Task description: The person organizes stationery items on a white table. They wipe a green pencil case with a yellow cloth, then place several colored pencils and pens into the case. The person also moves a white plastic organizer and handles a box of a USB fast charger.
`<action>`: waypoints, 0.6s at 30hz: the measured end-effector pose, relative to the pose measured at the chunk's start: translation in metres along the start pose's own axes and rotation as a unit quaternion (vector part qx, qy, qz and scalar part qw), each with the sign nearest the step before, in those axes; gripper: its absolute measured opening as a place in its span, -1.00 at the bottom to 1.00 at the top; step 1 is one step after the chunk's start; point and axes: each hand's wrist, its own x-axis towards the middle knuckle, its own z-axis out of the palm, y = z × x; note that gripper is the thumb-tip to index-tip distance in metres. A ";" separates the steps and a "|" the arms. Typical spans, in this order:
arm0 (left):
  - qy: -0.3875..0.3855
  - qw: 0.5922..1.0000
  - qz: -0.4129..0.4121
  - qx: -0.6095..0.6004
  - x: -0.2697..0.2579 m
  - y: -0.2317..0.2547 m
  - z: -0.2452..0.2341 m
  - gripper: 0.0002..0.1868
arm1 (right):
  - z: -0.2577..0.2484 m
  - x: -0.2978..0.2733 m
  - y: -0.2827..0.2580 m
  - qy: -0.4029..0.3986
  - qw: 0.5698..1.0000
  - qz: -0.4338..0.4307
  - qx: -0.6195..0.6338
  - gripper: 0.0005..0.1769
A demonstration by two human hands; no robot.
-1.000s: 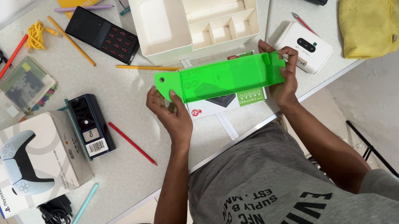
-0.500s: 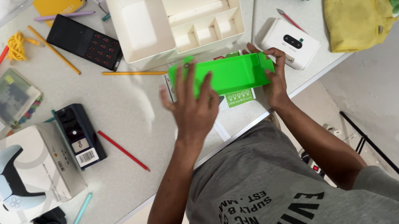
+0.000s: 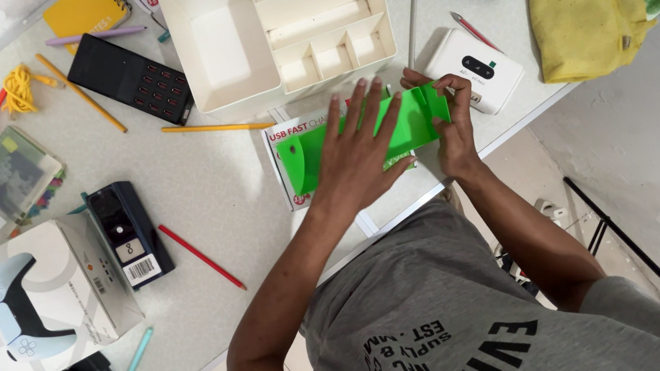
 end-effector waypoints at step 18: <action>0.021 0.994 0.002 -0.105 -0.022 -0.035 0.008 -0.09 | 0.002 -0.007 0.006 0.023 0.957 0.104 0.270 -0.48</action>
